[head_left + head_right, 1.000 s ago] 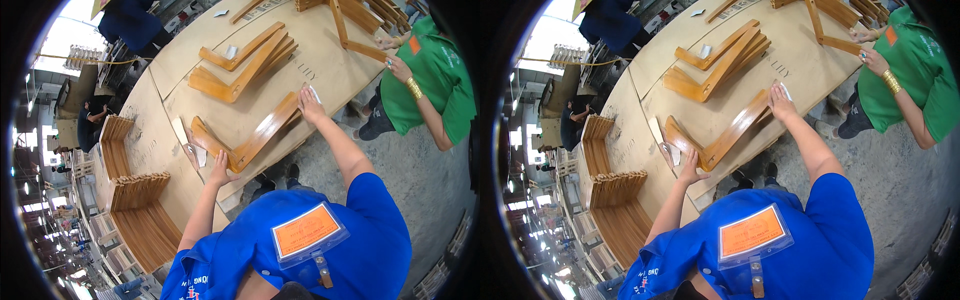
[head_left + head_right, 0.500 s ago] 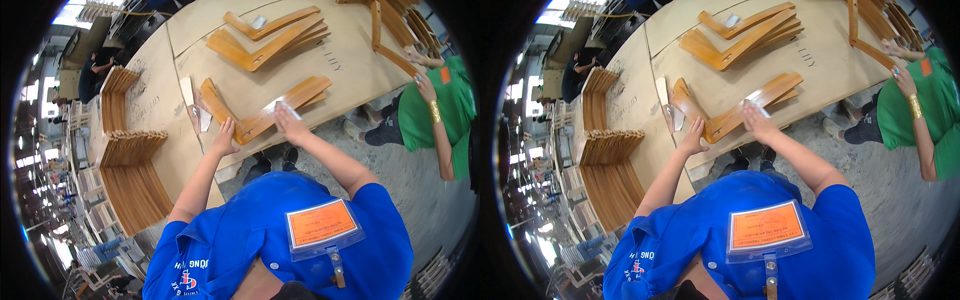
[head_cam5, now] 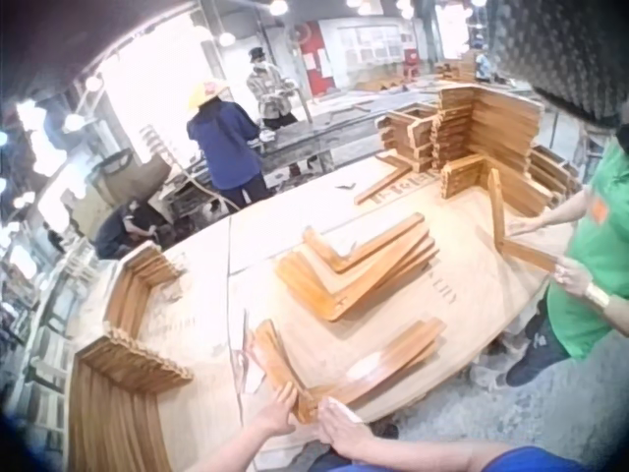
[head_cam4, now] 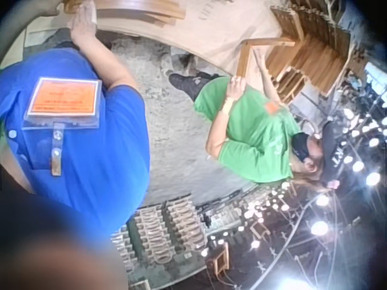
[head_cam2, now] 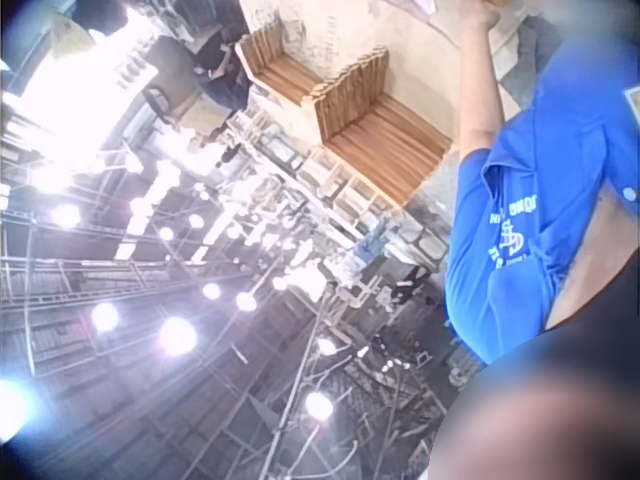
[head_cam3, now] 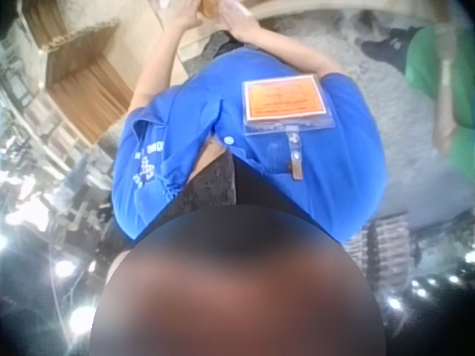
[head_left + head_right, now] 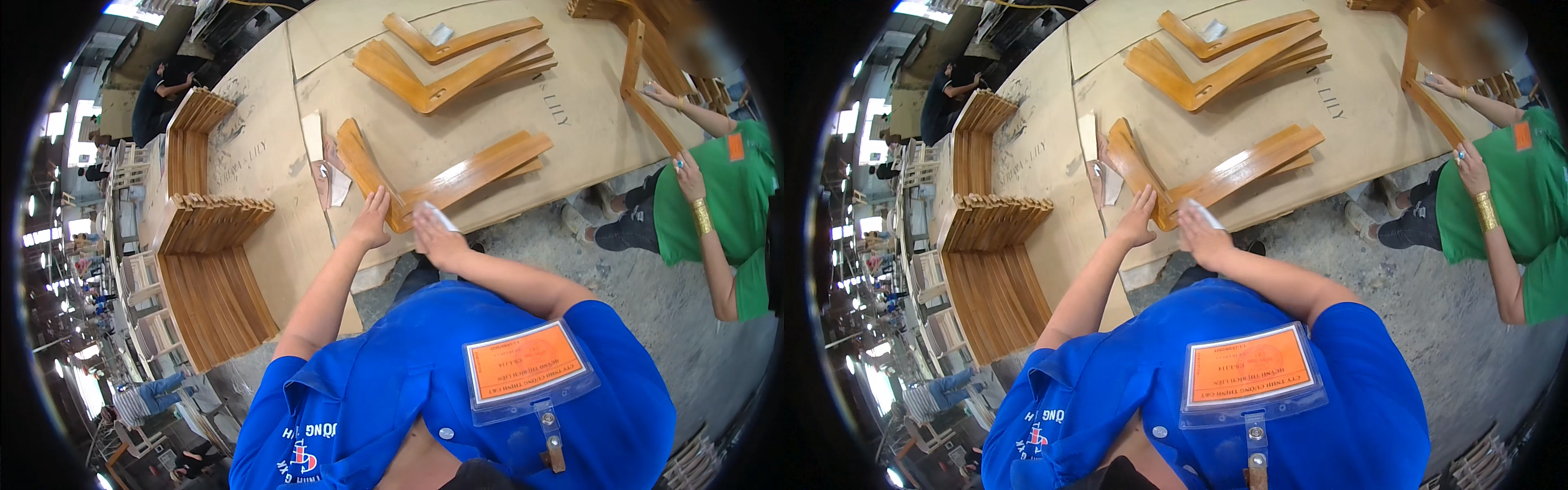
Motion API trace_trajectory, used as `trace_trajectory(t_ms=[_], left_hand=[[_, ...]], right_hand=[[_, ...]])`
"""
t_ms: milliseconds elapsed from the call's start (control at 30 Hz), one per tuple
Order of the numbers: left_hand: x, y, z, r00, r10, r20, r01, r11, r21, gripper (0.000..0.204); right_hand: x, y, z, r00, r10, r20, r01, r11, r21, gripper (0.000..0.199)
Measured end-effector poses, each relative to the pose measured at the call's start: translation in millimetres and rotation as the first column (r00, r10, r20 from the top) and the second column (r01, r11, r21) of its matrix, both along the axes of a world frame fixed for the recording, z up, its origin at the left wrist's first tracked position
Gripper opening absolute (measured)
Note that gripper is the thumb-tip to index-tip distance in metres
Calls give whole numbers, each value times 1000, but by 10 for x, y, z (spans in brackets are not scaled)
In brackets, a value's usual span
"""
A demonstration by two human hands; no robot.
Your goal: The person wipes multiple L-shaped wooden parts with a white cloth on a workbench. They handle each piece one at a time, wiping both sides and edges, then place the cleaned parts into a stack. The process is repeated for several pieces.
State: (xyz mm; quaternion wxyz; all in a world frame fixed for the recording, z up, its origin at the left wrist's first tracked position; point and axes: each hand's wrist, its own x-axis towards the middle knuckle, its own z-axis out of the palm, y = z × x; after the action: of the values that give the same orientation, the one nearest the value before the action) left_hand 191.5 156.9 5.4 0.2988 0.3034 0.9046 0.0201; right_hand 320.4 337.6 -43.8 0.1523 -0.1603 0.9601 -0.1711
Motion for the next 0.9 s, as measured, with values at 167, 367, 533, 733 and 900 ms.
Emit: trace_trajectory(t_ms=[167, 367, 533, 733, 900], left_hand=[[-33, -2, -57, 1000, -2, -27, 3, 998, 55, 101], [-69, -72, -93, 997, -73, -27, 73, 997, 32, 101], [-81, -109, -192, 994, -99, -52, 101, 994, 40, 105], [-49, 187, 36, 993, -70, -95, 52, 981, -186, 102], [113, 828, 118, 969, -86, -234, 83, 996, -23, 87]], right_hand=[[-46, -288, -149, 986, 147, -75, -160, 964, -211, 52], [-175, 1712, -282, 939, -343, -24, 336, 928, -159, 60], [-262, 2039, -60, 825, -512, -237, 564, 768, 304, 59], [-143, 1379, -25, 947, -294, -128, 291, 956, -46, 62], [-327, 2431, -205, 740, -666, -93, 666, 745, -35, 65]])
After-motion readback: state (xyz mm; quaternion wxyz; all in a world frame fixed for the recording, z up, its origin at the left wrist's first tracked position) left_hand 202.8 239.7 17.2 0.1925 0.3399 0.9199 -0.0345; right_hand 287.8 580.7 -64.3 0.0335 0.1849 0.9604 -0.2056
